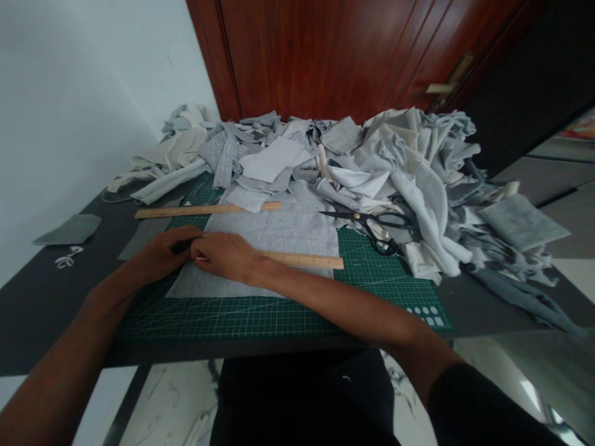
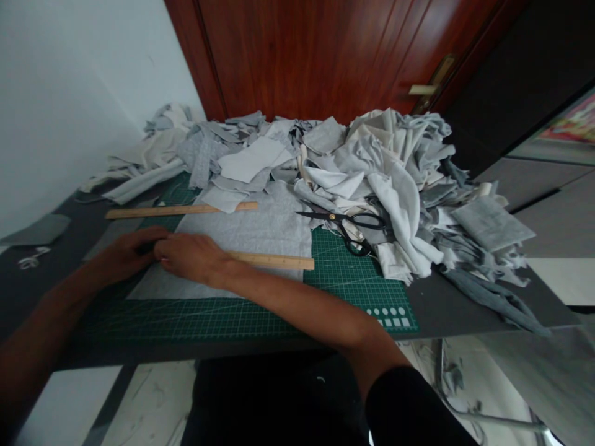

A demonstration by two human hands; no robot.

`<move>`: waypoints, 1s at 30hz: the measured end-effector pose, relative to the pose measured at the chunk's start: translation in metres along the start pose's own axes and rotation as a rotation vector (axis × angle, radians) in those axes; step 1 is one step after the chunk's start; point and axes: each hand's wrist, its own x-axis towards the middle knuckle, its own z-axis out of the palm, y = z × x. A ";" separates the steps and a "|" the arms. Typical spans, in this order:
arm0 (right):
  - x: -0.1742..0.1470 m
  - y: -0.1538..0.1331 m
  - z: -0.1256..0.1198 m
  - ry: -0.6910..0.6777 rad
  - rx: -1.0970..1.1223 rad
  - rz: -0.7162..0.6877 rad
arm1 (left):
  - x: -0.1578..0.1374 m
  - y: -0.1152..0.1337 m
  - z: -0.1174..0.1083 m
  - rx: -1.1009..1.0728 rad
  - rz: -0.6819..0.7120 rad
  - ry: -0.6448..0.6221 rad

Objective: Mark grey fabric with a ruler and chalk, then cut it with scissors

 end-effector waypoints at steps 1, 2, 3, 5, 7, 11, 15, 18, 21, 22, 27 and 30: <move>-0.001 -0.001 -0.001 -0.014 -0.004 0.006 | 0.001 0.000 -0.001 -0.034 0.017 0.001; -0.001 -0.001 -0.001 -0.026 -0.004 0.017 | 0.001 0.000 -0.001 -0.068 0.034 -0.002; -0.001 -0.001 -0.001 -0.032 -0.001 0.029 | 0.001 0.000 -0.001 -0.098 0.050 -0.009; 0.000 -0.002 0.001 -0.021 0.003 0.057 | 0.002 -0.001 -0.001 -0.135 0.077 -0.025; 0.001 0.000 0.003 0.001 0.005 0.071 | 0.003 -0.002 0.000 -0.161 0.109 -0.033; -0.013 0.013 0.002 0.016 0.075 0.022 | 0.004 -0.002 0.002 -0.166 0.165 -0.023; -0.056 0.037 -0.012 0.056 0.204 0.049 | 0.004 0.003 0.000 -0.124 0.199 -0.069; -0.100 0.055 -0.028 0.087 0.320 0.103 | 0.005 0.006 -0.002 -0.128 0.229 -0.082; -0.137 0.068 -0.041 0.116 0.370 0.155 | 0.006 0.008 -0.001 -0.127 0.218 -0.058; -0.145 0.070 -0.043 0.123 0.384 0.166 | 0.006 0.008 0.000 -0.126 0.204 -0.056; -0.136 0.068 -0.040 0.172 0.475 0.195 | 0.005 0.010 0.000 -0.147 0.082 -0.060; -0.094 0.055 -0.023 0.174 0.468 0.130 | 0.004 0.009 -0.003 -0.165 -0.041 -0.067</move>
